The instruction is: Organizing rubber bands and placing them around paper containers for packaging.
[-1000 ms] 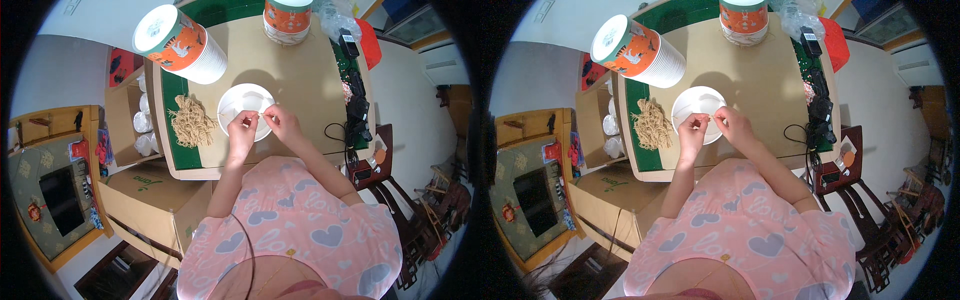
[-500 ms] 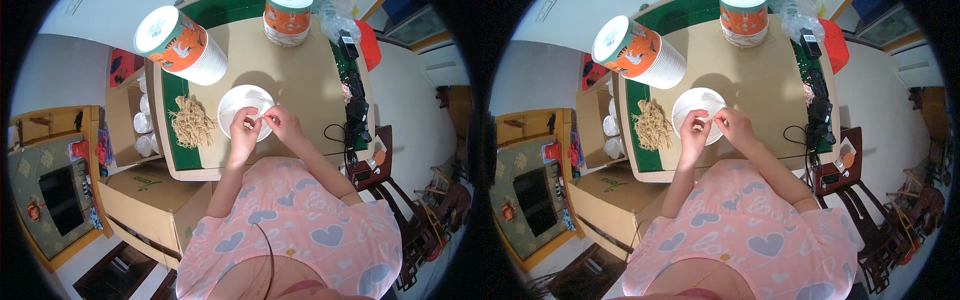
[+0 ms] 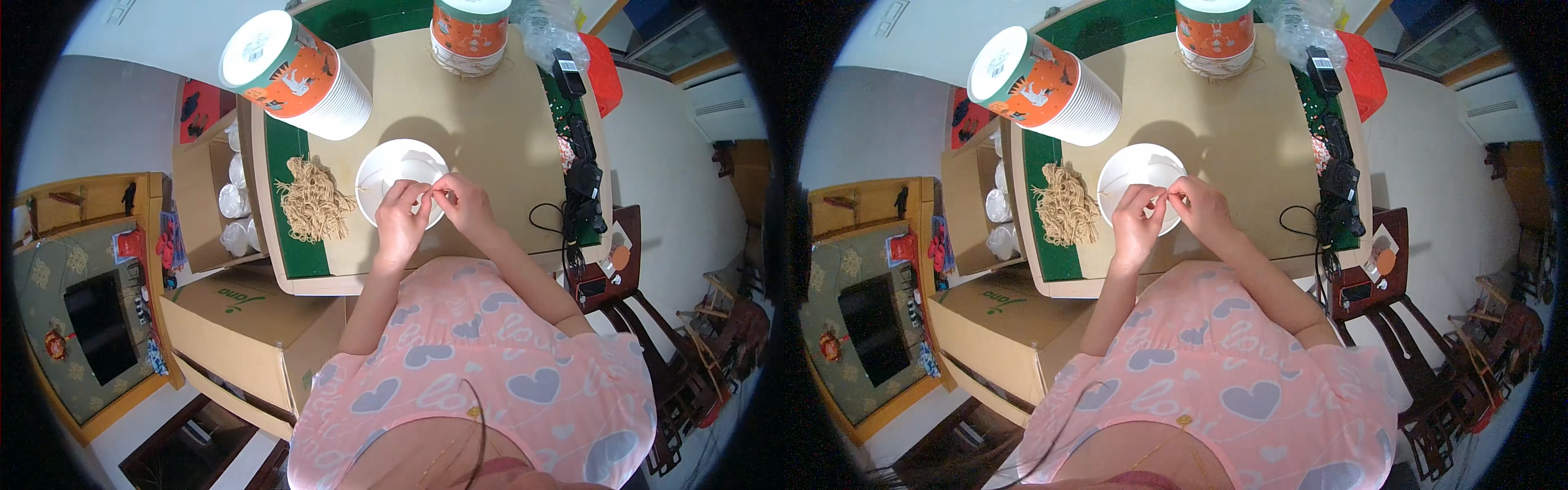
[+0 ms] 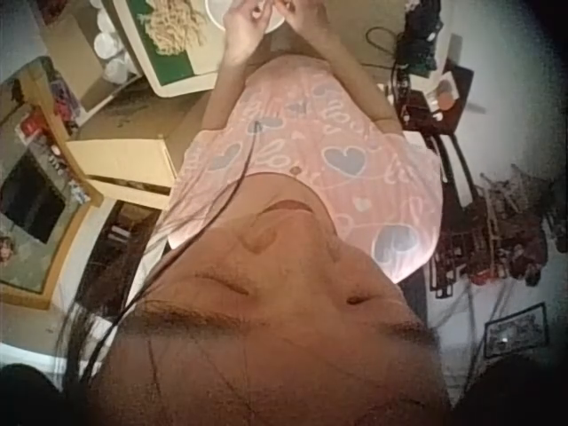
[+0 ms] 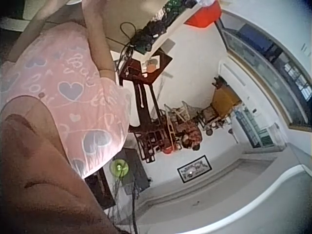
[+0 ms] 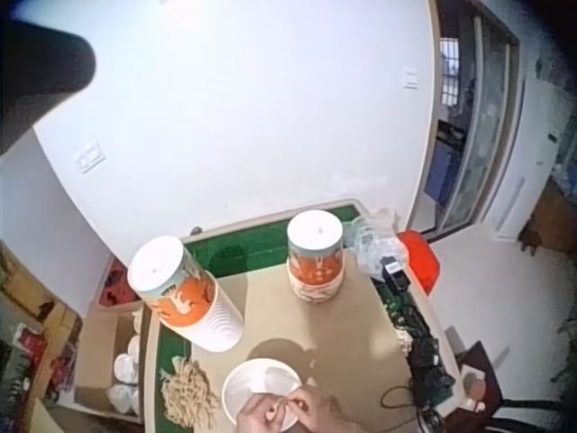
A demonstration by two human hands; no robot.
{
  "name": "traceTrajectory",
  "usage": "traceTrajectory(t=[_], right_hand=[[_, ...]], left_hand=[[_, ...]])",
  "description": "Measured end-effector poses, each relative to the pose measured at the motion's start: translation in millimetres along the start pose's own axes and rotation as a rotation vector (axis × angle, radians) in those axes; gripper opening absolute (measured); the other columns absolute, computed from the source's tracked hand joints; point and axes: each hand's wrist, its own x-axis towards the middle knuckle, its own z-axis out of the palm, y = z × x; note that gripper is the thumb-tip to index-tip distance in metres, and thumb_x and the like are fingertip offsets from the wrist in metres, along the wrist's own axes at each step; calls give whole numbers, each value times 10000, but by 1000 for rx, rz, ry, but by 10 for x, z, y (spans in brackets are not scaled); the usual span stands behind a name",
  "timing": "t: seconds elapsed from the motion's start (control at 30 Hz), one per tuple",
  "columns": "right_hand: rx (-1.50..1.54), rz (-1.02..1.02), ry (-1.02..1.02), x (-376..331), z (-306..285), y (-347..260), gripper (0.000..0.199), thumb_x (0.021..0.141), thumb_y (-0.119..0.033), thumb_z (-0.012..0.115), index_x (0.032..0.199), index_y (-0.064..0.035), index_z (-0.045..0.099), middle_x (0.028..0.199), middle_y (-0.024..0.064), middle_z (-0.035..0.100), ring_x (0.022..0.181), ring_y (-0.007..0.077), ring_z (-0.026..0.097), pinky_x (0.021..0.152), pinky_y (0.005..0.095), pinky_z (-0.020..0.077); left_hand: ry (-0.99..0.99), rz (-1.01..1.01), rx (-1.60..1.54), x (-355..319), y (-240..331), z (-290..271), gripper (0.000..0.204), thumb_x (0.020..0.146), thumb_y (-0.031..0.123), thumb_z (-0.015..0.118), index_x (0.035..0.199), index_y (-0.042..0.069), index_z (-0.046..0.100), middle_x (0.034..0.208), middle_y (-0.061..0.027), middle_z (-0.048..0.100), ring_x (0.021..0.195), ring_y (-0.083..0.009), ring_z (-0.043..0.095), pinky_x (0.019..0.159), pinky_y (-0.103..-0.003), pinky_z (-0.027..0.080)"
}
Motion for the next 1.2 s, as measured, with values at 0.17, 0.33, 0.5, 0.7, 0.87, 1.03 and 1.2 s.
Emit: traceTrajectory(t=[0.17,0.33,0.5,0.7,0.87,1.03,1.2], right_hand=[[16,-10,11,0,1,-2,98,790,-122,629,826,-59,563,771,90,598,674,269,602,571,354,471],[-2,-7,11,-1,11,31,111,789,-124,639,812,-55,555,766,91,595,670,269,598,569,355,466],[5,-76,64,-4,37,63,106,792,-117,655,832,-51,583,757,67,601,521,168,553,500,291,437],[14,9,13,-2,-17,-19,105,803,-132,628,855,-58,574,790,93,604,672,260,603,579,347,474],[40,91,-32,-6,-76,-90,116,809,-139,624,897,-66,603,807,94,624,656,233,608,583,331,481],[71,88,-13,1,-64,-54,115,805,-156,639,858,-56,619,776,95,628,620,219,599,567,318,473],[51,99,-24,-7,-65,-33,117,805,-158,642,859,-57,619,775,96,630,599,216,591,561,313,469]], left_hand=[[21,-59,-33,-5,10,-9,125,758,-10,651,873,35,638,825,-68,622,604,-126,570,478,-237,440],[30,-172,-109,-5,-37,-41,97,781,3,637,874,30,628,839,-61,629,618,-104,566,501,-224,457],[42,-232,-200,15,-30,-44,126,792,20,641,917,34,634,855,-59,636,635,-93,562,523,-219,469],[-107,-163,-84,28,-9,-74,140,800,20,637,939,26,649,837,-66,635,634,-111,560,515,-224,455],[-108,-193,-117,7,-43,-43,98,804,17,632,898,24,660,811,-79,624,622,-128,550,517,-244,442],[-89,-206,-124,22,-17,-55,85,814,28,624,891,12,656,798,-79,619,622,-124,547,518,-241,441],[-52,-214,-110,-3,-48,-29,88,823,46,621,895,6,651,786,-67,619,621,-115,545,514,-236,439]])
